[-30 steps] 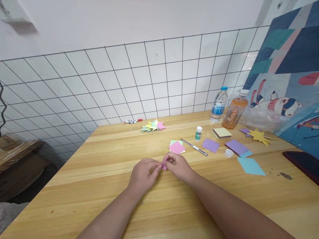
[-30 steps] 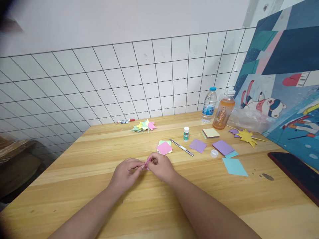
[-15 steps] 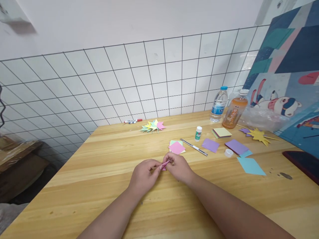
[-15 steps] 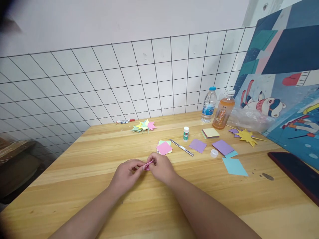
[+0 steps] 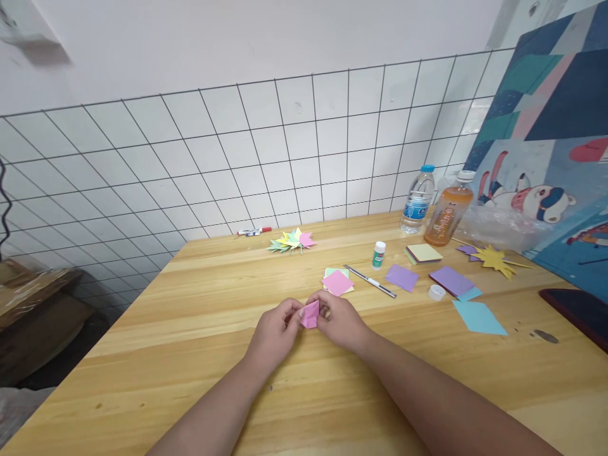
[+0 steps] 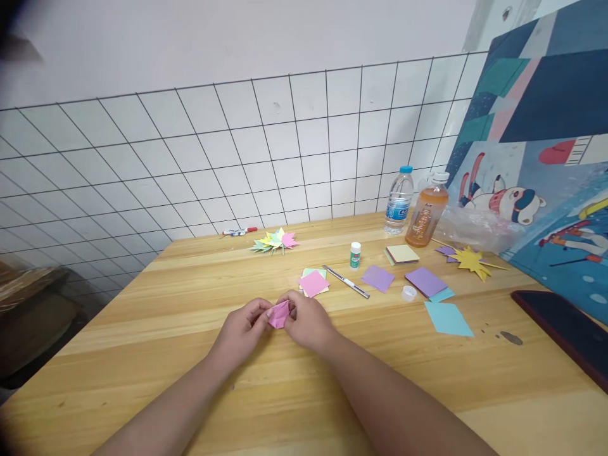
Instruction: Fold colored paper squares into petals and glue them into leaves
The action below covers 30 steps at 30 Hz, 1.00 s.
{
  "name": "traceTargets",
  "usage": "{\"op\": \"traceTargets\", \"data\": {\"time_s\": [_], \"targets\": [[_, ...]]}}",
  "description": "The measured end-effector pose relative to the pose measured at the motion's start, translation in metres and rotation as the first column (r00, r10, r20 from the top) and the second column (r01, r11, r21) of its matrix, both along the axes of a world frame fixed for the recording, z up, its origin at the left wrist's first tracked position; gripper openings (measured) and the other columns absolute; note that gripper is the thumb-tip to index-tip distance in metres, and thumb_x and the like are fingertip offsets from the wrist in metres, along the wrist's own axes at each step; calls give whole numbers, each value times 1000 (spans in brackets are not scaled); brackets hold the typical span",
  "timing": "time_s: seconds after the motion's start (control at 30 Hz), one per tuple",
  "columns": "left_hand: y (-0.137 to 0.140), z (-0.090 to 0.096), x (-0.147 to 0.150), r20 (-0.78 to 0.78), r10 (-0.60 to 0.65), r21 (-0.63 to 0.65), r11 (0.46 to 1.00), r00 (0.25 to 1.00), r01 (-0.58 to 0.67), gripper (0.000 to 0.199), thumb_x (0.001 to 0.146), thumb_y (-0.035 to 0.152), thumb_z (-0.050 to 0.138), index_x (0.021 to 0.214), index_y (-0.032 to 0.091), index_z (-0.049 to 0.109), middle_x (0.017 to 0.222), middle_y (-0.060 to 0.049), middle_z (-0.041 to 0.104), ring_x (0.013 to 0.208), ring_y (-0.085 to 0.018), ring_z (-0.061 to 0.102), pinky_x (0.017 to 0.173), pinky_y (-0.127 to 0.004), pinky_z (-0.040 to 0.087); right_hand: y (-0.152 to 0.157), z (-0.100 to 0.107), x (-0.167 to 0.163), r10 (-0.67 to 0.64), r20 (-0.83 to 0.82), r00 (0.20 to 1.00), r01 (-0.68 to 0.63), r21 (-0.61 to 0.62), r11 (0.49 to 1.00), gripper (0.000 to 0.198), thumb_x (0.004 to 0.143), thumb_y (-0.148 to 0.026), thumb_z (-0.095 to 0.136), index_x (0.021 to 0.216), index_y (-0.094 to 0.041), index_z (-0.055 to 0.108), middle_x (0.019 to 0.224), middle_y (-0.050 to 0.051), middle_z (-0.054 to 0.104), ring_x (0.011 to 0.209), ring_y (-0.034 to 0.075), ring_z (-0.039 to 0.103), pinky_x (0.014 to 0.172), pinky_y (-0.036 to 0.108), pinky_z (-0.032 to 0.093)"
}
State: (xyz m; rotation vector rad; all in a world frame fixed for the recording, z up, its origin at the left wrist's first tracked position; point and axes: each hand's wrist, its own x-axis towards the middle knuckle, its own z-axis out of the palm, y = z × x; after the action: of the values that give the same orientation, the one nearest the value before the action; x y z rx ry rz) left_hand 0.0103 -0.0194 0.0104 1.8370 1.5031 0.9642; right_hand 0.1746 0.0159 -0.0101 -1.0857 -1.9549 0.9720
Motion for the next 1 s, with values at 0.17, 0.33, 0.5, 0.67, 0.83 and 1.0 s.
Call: {"op": "traceTargets", "data": {"time_s": [0.17, 0.33, 0.5, 0.67, 0.83, 1.0], "targets": [[7, -11, -2, 325, 61, -128, 992, 944, -21, 20, 81, 39, 53, 84, 20, 57, 63, 1, 63, 59, -14, 60, 57, -23, 47, 1, -2, -1, 5, -17, 1000, -5, -14, 1000, 22, 74, -14, 52, 94, -22, 57, 78, 0, 65, 67, 13, 59, 61, 22, 42], [11, -13, -2, 453, 29, -213, 974, 891, 77, 26, 73, 38, 65, 85, 16, 60, 64, -1, 64, 60, -13, 59, 59, -23, 46, 0, -1, -1, -16, -42, 999, 16, -11, 1000, 28, 76, -16, 53, 104, -23, 51, 79, -1, 64, 67, 13, 60, 62, 23, 43], [11, -7, -1, 537, 92, -241, 969, 839, 48, 31, 68, 43, 69, 74, 15, 59, 59, -1, 64, 53, -12, 58, 54, -21, 44, -4, 11, 4, -7, -9, 1000, 8, 151, 989, 29, 77, -10, 47, 102, -23, 52, 84, 0, 63, 70, 13, 57, 63, 24, 42], [11, -1, -3, 578, 169, -312, 950, 798, 25, 32, 63, 42, 73, 74, 14, 62, 61, -2, 66, 56, -13, 60, 57, -23, 46, -4, 11, 4, 68, 58, 996, -85, 358, 930, 44, 64, 6, 45, 94, -22, 61, 95, 2, 63, 89, 16, 55, 78, 28, 41], [10, 0, -5, 595, 153, -332, 941, 789, 67, 30, 63, 40, 73, 75, 14, 64, 65, -5, 69, 60, -15, 63, 58, -24, 47, -2, 10, 3, 57, 42, 997, -69, 379, 923, 23, 75, -7, 57, 89, -23, 64, 93, 2, 65, 89, 16, 56, 79, 30, 41], [10, 1, -5, 602, 157, -355, 931, 783, 86, 31, 63, 39, 74, 79, 13, 67, 71, -7, 71, 65, -17, 65, 58, -23, 48, -3, 17, 4, 24, 47, 999, -41, 381, 924, 9, 82, -18, 58, 84, -23, 65, 85, 0, 68, 81, 15, 57, 76, 29, 40]]}}
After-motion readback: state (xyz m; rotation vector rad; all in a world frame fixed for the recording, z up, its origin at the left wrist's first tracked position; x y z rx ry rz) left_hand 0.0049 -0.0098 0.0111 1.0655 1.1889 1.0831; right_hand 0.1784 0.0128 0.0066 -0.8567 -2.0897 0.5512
